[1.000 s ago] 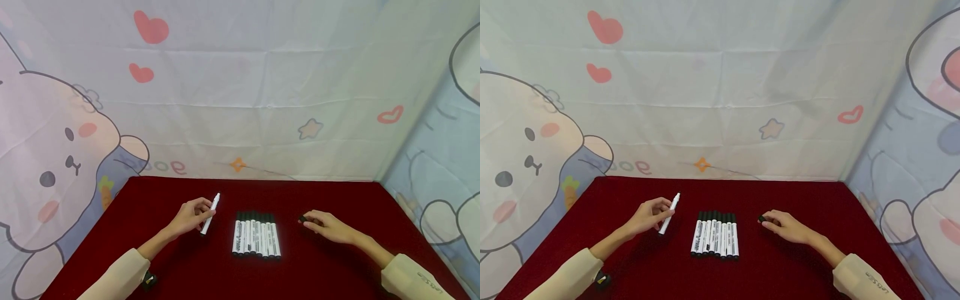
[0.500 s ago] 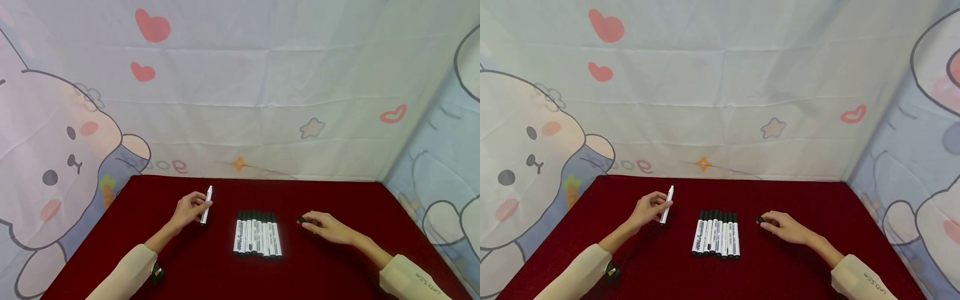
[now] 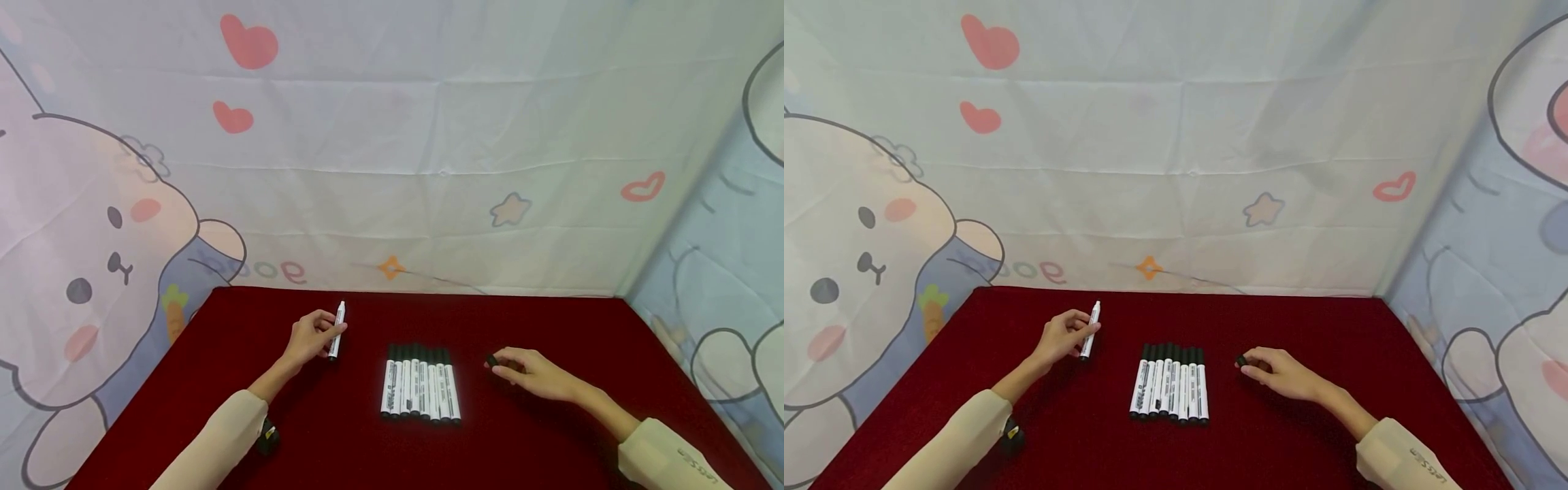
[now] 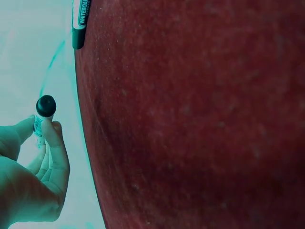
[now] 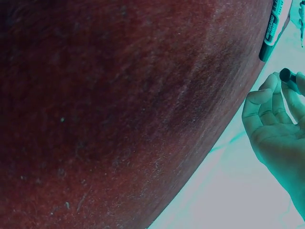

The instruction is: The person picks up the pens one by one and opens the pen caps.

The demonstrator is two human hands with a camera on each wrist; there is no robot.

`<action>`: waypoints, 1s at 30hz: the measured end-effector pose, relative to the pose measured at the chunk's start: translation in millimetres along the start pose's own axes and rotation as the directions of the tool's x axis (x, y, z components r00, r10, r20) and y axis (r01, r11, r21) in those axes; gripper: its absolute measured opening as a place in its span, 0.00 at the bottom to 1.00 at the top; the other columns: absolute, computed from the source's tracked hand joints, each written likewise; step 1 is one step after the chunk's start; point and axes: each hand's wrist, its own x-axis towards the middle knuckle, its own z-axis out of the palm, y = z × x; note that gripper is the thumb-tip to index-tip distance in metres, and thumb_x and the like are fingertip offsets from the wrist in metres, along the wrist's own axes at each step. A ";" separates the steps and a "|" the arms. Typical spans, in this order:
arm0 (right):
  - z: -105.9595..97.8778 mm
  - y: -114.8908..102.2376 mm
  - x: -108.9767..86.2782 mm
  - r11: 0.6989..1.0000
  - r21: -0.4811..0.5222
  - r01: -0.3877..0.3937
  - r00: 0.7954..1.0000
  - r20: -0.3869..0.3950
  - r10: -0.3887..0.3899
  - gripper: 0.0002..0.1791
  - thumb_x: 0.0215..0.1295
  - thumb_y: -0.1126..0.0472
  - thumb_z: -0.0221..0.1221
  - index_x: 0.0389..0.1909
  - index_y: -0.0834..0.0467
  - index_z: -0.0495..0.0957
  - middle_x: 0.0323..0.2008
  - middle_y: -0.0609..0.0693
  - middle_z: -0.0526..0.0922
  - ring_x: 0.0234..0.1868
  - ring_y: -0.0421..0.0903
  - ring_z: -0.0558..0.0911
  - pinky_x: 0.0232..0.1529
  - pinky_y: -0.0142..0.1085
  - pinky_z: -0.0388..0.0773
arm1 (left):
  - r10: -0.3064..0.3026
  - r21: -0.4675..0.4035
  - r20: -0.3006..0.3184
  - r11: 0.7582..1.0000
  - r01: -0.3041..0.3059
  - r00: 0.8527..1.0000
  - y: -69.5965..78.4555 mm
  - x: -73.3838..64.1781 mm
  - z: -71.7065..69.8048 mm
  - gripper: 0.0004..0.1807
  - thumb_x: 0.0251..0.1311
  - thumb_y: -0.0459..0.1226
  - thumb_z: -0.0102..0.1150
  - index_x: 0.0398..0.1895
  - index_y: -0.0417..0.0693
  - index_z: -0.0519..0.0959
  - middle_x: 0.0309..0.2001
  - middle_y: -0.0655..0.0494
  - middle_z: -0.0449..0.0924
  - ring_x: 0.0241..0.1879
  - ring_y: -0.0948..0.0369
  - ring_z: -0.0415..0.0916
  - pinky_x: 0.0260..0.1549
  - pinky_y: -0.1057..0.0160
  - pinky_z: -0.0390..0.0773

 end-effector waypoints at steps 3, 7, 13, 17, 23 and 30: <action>0.5 2.9 -0.5 1.000 -0.003 -0.015 1.000 0.002 0.015 0.11 0.79 0.61 0.53 0.52 0.62 0.79 0.37 0.56 0.81 0.33 0.35 0.76 0.34 0.31 0.79 | -0.006 0.004 -0.013 1.000 0.006 1.000 -2.5 3.0 1.2 0.20 0.66 0.43 0.68 0.51 0.37 0.79 0.39 0.44 0.84 0.23 0.63 0.78 0.21 0.63 0.83; 1.6 6.8 -0.8 0.999 -0.004 -0.033 0.999 0.005 0.033 0.12 0.80 0.59 0.52 0.53 0.61 0.79 0.38 0.55 0.82 0.34 0.36 0.78 0.35 0.31 0.80 | -0.011 0.007 -0.026 1.000 0.011 1.000 -6.4 6.0 1.3 0.20 0.66 0.43 0.68 0.50 0.36 0.79 0.39 0.43 0.84 0.24 0.62 0.79 0.20 0.64 0.82; 1.8 9.3 -1.8 0.999 -0.001 -0.037 0.999 0.004 0.037 0.13 0.80 0.59 0.52 0.55 0.62 0.78 0.40 0.54 0.82 0.33 0.34 0.77 0.34 0.31 0.80 | -0.025 0.009 -0.028 1.000 0.025 0.999 -16.4 13.3 -0.8 0.19 0.66 0.42 0.67 0.49 0.35 0.78 0.37 0.45 0.83 0.23 0.62 0.79 0.20 0.63 0.83; 1.2 7.6 -3.2 0.998 0.018 -0.060 0.998 0.018 0.059 0.14 0.79 0.59 0.53 0.55 0.61 0.79 0.41 0.54 0.83 0.33 0.35 0.77 0.35 0.31 0.80 | -0.115 -0.025 -0.013 0.993 0.115 0.993 -22.3 17.9 -5.3 0.21 0.66 0.44 0.67 0.51 0.35 0.77 0.38 0.47 0.82 0.24 0.64 0.78 0.22 0.65 0.83; 1.0 7.1 -7.2 0.997 0.024 -0.069 0.997 0.017 0.069 0.13 0.79 0.58 0.53 0.54 0.61 0.79 0.41 0.54 0.83 0.34 0.34 0.78 0.34 0.32 0.80 | -0.174 -0.048 -0.004 0.984 0.174 0.985 -23.2 19.1 -5.8 0.21 0.65 0.43 0.68 0.50 0.35 0.78 0.35 0.51 0.80 0.24 0.64 0.78 0.22 0.66 0.82; 0.4 8.3 -10.8 0.996 0.030 -0.083 0.996 0.030 0.082 0.13 0.79 0.58 0.53 0.53 0.61 0.80 0.41 0.53 0.84 0.34 0.35 0.79 0.34 0.32 0.80 | -0.172 -0.012 -0.037 0.985 0.172 0.984 -24.7 21.9 -5.9 0.19 0.63 0.41 0.70 0.47 0.33 0.78 0.31 0.48 0.84 0.21 0.64 0.80 0.19 0.66 0.82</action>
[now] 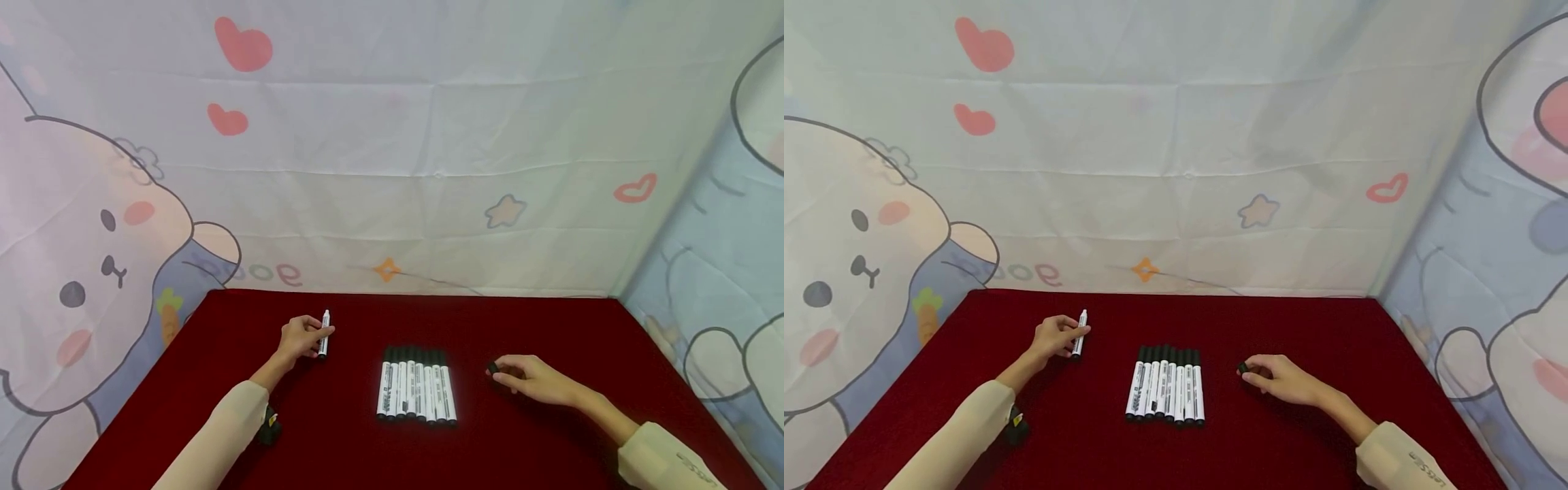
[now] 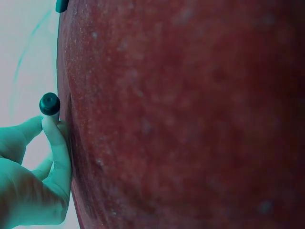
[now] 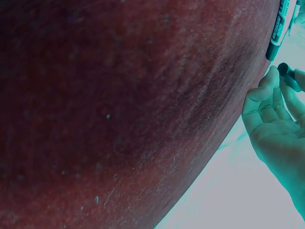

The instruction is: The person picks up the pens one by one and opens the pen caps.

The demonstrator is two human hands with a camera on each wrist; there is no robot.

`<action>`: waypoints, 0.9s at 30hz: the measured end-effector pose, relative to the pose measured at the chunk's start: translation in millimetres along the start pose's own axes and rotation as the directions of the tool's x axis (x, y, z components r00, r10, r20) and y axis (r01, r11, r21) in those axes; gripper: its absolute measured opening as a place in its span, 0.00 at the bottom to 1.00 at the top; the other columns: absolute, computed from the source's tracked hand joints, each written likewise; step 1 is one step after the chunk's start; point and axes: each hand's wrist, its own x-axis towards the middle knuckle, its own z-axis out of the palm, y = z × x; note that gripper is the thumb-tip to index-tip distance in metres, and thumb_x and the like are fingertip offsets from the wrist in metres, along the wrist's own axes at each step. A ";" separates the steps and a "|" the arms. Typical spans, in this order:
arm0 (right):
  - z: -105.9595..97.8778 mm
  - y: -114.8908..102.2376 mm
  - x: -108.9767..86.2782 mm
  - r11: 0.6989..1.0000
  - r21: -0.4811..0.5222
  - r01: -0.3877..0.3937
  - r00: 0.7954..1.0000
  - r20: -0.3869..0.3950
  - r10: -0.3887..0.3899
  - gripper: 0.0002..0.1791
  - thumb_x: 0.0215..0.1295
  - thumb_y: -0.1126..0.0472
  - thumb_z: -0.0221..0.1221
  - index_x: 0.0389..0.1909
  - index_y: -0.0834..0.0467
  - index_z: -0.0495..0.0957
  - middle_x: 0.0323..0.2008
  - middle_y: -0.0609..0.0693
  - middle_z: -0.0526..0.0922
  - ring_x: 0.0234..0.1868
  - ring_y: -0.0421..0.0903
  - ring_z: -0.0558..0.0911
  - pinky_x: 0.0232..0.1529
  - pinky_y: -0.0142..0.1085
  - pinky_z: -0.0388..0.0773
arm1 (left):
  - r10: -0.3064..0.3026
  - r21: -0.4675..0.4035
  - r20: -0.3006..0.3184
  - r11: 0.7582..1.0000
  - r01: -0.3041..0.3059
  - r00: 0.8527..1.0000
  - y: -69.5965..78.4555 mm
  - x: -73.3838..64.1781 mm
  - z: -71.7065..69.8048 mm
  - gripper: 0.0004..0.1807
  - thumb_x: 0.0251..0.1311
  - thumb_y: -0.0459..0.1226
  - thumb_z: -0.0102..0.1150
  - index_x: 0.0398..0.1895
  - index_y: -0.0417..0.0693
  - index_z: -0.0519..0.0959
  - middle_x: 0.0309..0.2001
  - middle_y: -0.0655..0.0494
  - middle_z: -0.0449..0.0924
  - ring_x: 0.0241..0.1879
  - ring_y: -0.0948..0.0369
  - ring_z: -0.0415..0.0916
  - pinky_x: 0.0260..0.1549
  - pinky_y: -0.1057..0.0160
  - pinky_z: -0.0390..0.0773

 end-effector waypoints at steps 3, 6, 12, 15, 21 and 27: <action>-0.2 -0.1 -1.3 1.000 -0.002 0.008 1.000 0.001 -0.008 0.12 0.79 0.58 0.53 0.51 0.61 0.80 0.41 0.54 0.84 0.34 0.36 0.79 0.34 0.32 0.80 | 0.011 0.044 -0.017 0.999 -0.011 1.000 0.3 1.8 -0.6 0.19 0.62 0.40 0.71 0.46 0.32 0.79 0.31 0.46 0.85 0.20 0.65 0.80 0.18 0.65 0.82; -0.6 -0.1 -2.1 1.000 0.000 0.012 1.000 -0.007 -0.012 0.12 0.79 0.58 0.53 0.52 0.61 0.80 0.42 0.54 0.84 0.34 0.37 0.80 0.34 0.32 0.81 | 0.035 0.111 -0.028 0.993 -0.032 0.999 0.6 3.0 -0.3 0.20 0.61 0.40 0.72 0.45 0.31 0.79 0.31 0.44 0.85 0.19 0.64 0.80 0.18 0.64 0.83; -2.5 1.3 -4.2 1.000 0.009 0.023 1.000 -0.014 -0.023 0.14 0.79 0.59 0.53 0.55 0.63 0.79 0.43 0.56 0.85 0.34 0.36 0.79 0.34 0.33 0.81 | 0.070 0.252 -0.024 0.966 -0.062 0.997 4.5 3.4 2.8 0.20 0.60 0.42 0.73 0.43 0.33 0.80 0.32 0.42 0.85 0.16 0.63 0.80 0.18 0.62 0.83; -2.0 1.5 -2.6 1.000 -0.002 0.024 1.000 -0.014 -0.024 0.14 0.79 0.58 0.53 0.54 0.62 0.79 0.42 0.55 0.84 0.33 0.36 0.79 0.34 0.32 0.81 | 0.062 0.296 -0.030 0.954 -0.050 0.998 6.4 3.1 2.5 0.20 0.59 0.43 0.73 0.43 0.34 0.80 0.31 0.42 0.85 0.16 0.62 0.81 0.18 0.62 0.83; -0.8 1.3 0.0 1.000 -0.005 0.015 1.000 -0.008 -0.015 0.13 0.79 0.58 0.53 0.54 0.60 0.79 0.41 0.54 0.84 0.33 0.37 0.80 0.34 0.32 0.80 | 0.057 0.376 -0.050 0.926 -0.034 0.997 10.3 2.6 3.2 0.21 0.57 0.45 0.75 0.43 0.37 0.81 0.27 0.45 0.86 0.14 0.63 0.79 0.16 0.64 0.80; -3.7 -1.8 1.3 1.000 0.004 0.029 0.999 -0.020 -0.029 0.14 0.79 0.60 0.53 0.56 0.63 0.79 0.42 0.55 0.85 0.32 0.37 0.79 0.33 0.32 0.79 | 0.055 0.410 -0.053 0.911 -0.029 0.997 11.1 2.2 3.2 0.23 0.57 0.48 0.74 0.44 0.38 0.82 0.24 0.48 0.85 0.14 0.63 0.78 0.15 0.65 0.77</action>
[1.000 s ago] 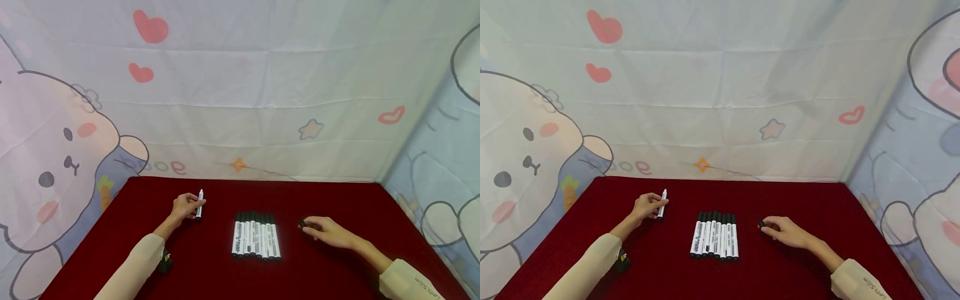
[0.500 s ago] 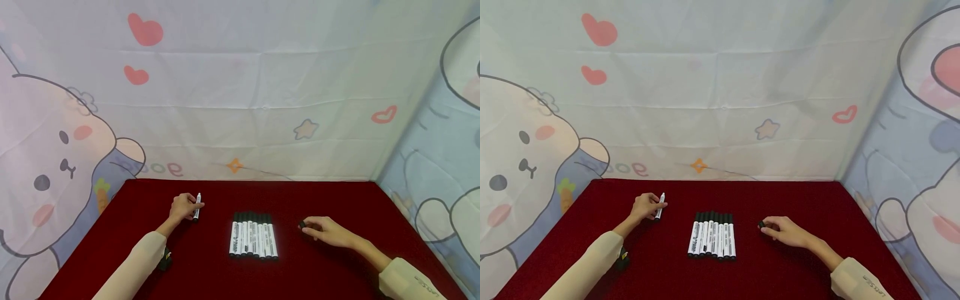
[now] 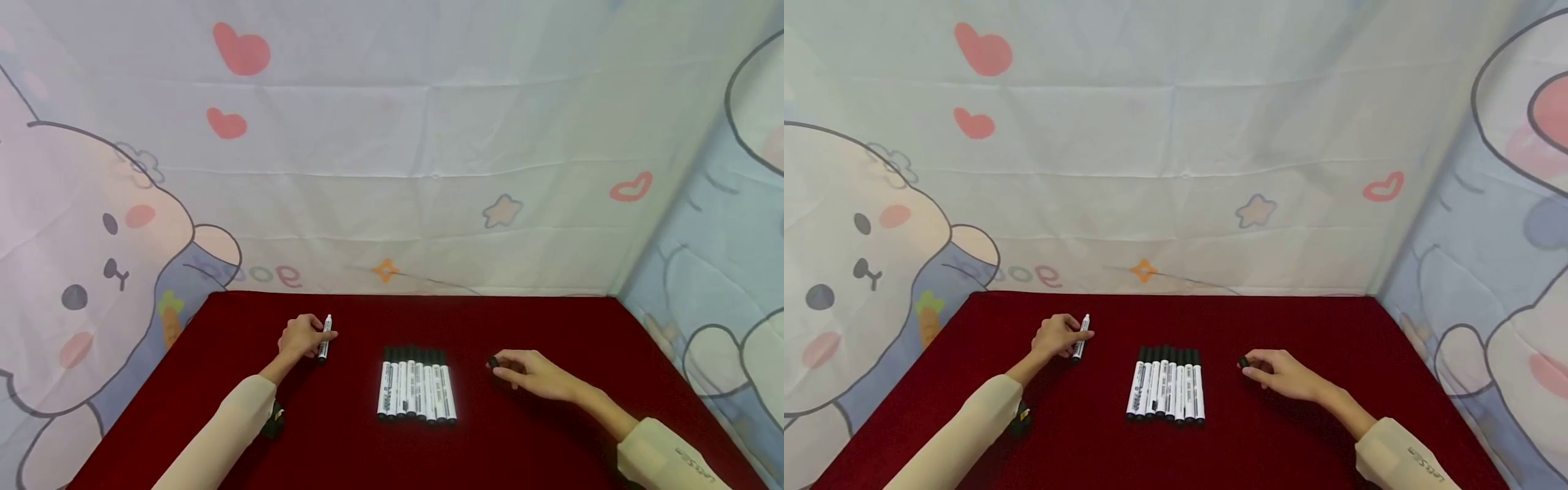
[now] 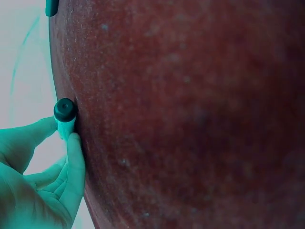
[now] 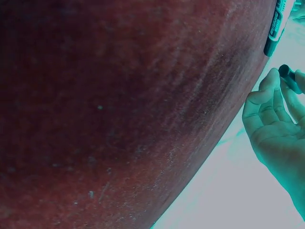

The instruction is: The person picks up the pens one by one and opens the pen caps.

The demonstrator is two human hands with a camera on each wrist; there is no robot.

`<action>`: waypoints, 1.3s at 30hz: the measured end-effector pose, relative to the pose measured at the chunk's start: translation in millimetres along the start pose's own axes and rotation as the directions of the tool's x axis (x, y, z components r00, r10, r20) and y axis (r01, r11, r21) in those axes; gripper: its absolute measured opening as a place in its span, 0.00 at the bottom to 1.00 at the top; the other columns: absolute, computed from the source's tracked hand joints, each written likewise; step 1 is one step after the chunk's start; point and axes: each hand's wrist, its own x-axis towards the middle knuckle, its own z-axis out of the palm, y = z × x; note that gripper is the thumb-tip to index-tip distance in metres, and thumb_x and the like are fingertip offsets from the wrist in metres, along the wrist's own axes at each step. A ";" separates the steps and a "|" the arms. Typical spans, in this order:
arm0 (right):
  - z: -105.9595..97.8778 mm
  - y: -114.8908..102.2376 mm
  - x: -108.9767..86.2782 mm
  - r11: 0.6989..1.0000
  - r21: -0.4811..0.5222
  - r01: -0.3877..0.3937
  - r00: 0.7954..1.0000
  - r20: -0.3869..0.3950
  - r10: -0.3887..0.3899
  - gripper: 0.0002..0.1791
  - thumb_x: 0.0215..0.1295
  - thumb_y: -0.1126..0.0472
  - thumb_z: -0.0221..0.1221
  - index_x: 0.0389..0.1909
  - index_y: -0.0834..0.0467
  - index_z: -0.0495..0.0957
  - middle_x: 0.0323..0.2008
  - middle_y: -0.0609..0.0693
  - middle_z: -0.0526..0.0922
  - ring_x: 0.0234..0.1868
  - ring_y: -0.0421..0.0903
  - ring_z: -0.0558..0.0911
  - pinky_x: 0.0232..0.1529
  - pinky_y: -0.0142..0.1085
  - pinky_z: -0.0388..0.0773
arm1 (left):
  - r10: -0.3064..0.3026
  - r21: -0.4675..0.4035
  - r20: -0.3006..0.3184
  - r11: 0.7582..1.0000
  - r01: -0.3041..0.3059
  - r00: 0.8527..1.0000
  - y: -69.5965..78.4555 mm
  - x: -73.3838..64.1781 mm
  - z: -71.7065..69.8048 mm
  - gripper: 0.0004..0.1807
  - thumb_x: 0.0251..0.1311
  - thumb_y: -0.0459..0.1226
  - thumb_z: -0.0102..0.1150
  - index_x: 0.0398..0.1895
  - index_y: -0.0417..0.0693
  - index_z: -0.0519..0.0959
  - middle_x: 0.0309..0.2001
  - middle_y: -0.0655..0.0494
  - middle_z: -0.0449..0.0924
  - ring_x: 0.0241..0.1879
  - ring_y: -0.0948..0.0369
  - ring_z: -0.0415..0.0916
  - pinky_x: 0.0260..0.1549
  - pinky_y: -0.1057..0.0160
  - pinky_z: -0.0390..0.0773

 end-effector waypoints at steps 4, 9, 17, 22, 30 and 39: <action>-2.9 -1.3 2.3 1.000 -0.006 0.000 1.000 -0.016 0.000 0.14 0.79 0.61 0.53 0.56 0.63 0.79 0.40 0.55 0.84 0.31 0.38 0.78 0.31 0.31 0.78 | 0.007 -0.023 0.010 1.000 -0.007 1.000 1.1 0.0 -4.8 0.23 0.60 0.50 0.72 0.45 0.39 0.82 0.26 0.49 0.86 0.15 0.64 0.78 0.16 0.65 0.78; -5.3 1.0 6.0 0.999 -0.033 -0.005 1.000 -0.019 0.004 0.13 0.78 0.61 0.54 0.55 0.63 0.79 0.38 0.55 0.84 0.31 0.37 0.78 0.31 0.30 0.77 | 0.042 -0.067 -0.006 0.997 -0.043 0.999 7.6 -3.6 -16.4 0.22 0.63 0.49 0.69 0.46 0.38 0.82 0.29 0.45 0.88 0.17 0.58 0.81 0.19 0.60 0.81; -10.6 8.0 11.4 0.997 -0.071 -0.027 0.999 -0.031 0.025 0.14 0.78 0.60 0.54 0.55 0.64 0.79 0.38 0.53 0.84 0.30 0.35 0.77 0.30 0.30 0.77 | 0.104 -0.106 0.029 0.989 -0.100 0.994 23.3 -9.4 -20.1 0.20 0.65 0.47 0.67 0.47 0.39 0.81 0.33 0.42 0.88 0.22 0.52 0.84 0.24 0.56 0.84; -13.8 10.9 9.5 0.996 -0.077 -0.048 0.998 -0.040 0.045 0.14 0.78 0.60 0.55 0.55 0.64 0.79 0.37 0.52 0.84 0.30 0.35 0.77 0.31 0.30 0.76 | 0.123 -0.109 0.059 0.987 -0.116 0.991 30.2 -13.9 -14.1 0.20 0.64 0.47 0.68 0.47 0.41 0.82 0.33 0.44 0.87 0.21 0.57 0.83 0.23 0.59 0.82; -18.1 17.5 8.2 0.995 -0.088 -0.055 0.997 -0.060 0.050 0.14 0.78 0.59 0.55 0.53 0.65 0.79 0.36 0.51 0.83 0.29 0.35 0.77 0.31 0.31 0.76 | 0.166 -0.129 0.113 0.980 -0.151 0.980 37.1 -24.4 -5.2 0.15 0.68 0.43 0.65 0.48 0.41 0.81 0.32 0.44 0.86 0.22 0.54 0.84 0.19 0.65 0.75; -20.1 19.3 14.4 0.997 -0.058 -0.051 0.996 -0.074 0.046 0.13 0.78 0.62 0.55 0.55 0.66 0.78 0.38 0.54 0.84 0.29 0.38 0.77 0.31 0.30 0.75 | 0.259 -0.166 0.158 0.958 -0.233 0.953 53.9 -38.2 2.5 0.11 0.70 0.35 0.61 0.49 0.36 0.80 0.31 0.41 0.86 0.22 0.52 0.83 0.21 0.61 0.82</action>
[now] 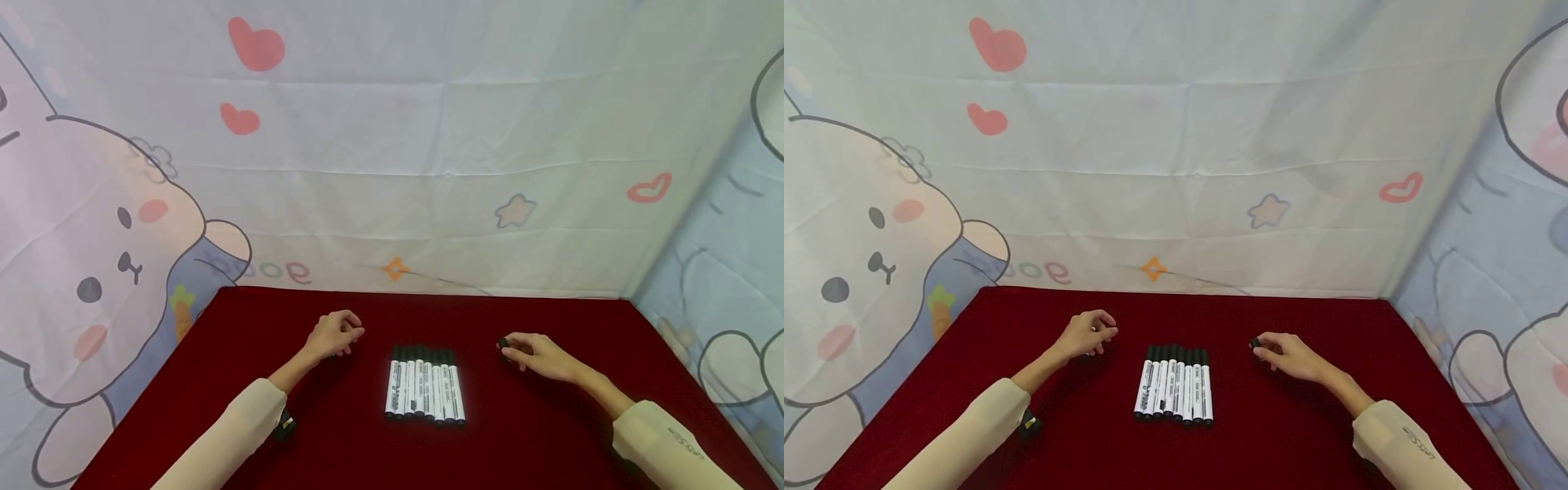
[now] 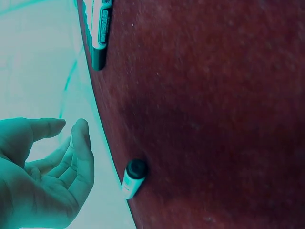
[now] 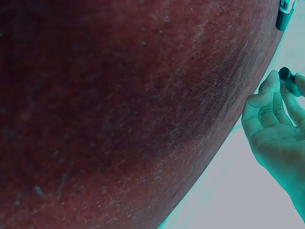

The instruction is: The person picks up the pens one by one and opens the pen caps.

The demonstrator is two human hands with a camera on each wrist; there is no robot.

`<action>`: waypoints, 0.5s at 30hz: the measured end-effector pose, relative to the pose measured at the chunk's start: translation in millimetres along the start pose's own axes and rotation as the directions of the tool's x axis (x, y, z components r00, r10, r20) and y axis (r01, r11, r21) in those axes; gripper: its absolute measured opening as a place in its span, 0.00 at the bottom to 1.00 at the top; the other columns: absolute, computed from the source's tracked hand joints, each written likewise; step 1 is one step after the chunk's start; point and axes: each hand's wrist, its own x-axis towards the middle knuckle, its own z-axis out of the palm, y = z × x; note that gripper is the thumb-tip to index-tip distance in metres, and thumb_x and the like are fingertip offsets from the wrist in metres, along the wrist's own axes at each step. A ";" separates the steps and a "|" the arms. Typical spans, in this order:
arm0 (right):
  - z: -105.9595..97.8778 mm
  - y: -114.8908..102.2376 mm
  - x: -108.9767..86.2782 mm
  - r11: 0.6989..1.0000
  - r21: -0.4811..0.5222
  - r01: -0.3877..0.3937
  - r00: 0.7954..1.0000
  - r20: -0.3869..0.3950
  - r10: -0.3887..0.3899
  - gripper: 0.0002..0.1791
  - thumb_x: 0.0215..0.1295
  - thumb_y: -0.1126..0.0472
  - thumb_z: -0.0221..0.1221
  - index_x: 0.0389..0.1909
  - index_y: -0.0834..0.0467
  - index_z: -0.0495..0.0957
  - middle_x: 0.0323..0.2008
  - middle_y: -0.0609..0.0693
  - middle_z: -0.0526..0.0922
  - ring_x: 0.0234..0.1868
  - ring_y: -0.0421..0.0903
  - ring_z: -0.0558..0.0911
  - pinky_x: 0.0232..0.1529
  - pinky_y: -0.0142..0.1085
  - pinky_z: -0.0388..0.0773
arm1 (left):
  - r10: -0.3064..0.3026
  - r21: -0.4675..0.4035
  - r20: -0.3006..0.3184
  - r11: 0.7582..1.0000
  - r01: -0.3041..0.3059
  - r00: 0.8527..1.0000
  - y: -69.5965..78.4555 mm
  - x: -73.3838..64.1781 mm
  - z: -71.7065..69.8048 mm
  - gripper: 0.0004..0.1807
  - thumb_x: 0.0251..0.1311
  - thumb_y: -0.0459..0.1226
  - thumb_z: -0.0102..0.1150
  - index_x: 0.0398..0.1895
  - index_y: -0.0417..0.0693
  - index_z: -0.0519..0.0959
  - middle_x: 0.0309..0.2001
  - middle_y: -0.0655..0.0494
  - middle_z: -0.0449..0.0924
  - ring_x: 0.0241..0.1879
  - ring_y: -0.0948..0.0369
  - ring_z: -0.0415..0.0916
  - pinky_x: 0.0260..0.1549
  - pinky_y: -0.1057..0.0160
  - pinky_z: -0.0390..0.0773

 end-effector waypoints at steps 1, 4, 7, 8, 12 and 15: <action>0.3 0.7 1.3 1.000 -0.004 0.001 1.000 -0.002 -0.001 0.13 0.78 0.62 0.55 0.54 0.66 0.78 0.38 0.54 0.84 0.29 0.37 0.77 0.31 0.30 0.76 | 0.009 -0.001 0.008 1.000 -0.009 1.000 1.2 -0.8 0.6 0.11 0.70 0.34 0.60 0.49 0.36 0.80 0.31 0.40 0.86 0.22 0.52 0.83 0.21 0.61 0.82; 2.0 3.0 5.4 1.000 -0.014 0.000 1.000 -0.008 0.000 0.13 0.77 0.62 0.55 0.54 0.66 0.78 0.38 0.55 0.85 0.29 0.37 0.77 0.31 0.30 0.76 | 0.030 0.000 0.029 1.000 -0.030 0.999 2.5 -2.0 2.6 0.09 0.70 0.33 0.59 0.48 0.36 0.80 0.31 0.41 0.86 0.21 0.54 0.82 0.20 0.64 0.81; 3.3 4.7 9.9 1.000 -0.020 -0.004 1.000 -0.002 0.004 0.14 0.78 0.61 0.55 0.55 0.67 0.78 0.39 0.56 0.85 0.29 0.36 0.78 0.31 0.30 0.77 | 0.048 -0.007 0.048 0.999 -0.047 0.998 1.8 -2.9 5.7 0.08 0.70 0.32 0.58 0.47 0.36 0.80 0.31 0.40 0.86 0.20 0.56 0.81 0.19 0.65 0.80; 3.2 5.2 11.5 1.000 -0.024 -0.008 1.000 -0.001 0.008 0.15 0.78 0.61 0.55 0.55 0.67 0.78 0.40 0.56 0.86 0.29 0.36 0.78 0.31 0.31 0.78 | 0.055 -0.009 0.055 0.998 -0.055 0.997 1.7 -3.6 6.8 0.07 0.70 0.32 0.58 0.46 0.36 0.81 0.31 0.40 0.86 0.19 0.56 0.81 0.19 0.65 0.79; -1.5 6.3 17.1 0.999 -0.035 -0.032 0.999 -0.022 0.031 0.16 0.78 0.60 0.55 0.56 0.68 0.78 0.41 0.57 0.86 0.30 0.37 0.79 0.30 0.31 0.78 | 0.089 -0.020 0.077 0.996 -0.088 0.993 2.7 -7.9 11.4 0.06 0.70 0.31 0.58 0.45 0.36 0.81 0.31 0.41 0.86 0.19 0.56 0.81 0.18 0.65 0.80; -6.7 6.0 20.8 0.998 -0.036 -0.051 0.997 -0.056 0.049 0.16 0.78 0.60 0.54 0.56 0.69 0.77 0.40 0.59 0.86 0.29 0.38 0.79 0.28 0.31 0.76 | 0.113 -0.009 0.091 0.994 -0.113 0.989 3.2 -12.8 15.2 0.07 0.70 0.31 0.57 0.45 0.36 0.81 0.30 0.42 0.86 0.19 0.57 0.81 0.18 0.64 0.80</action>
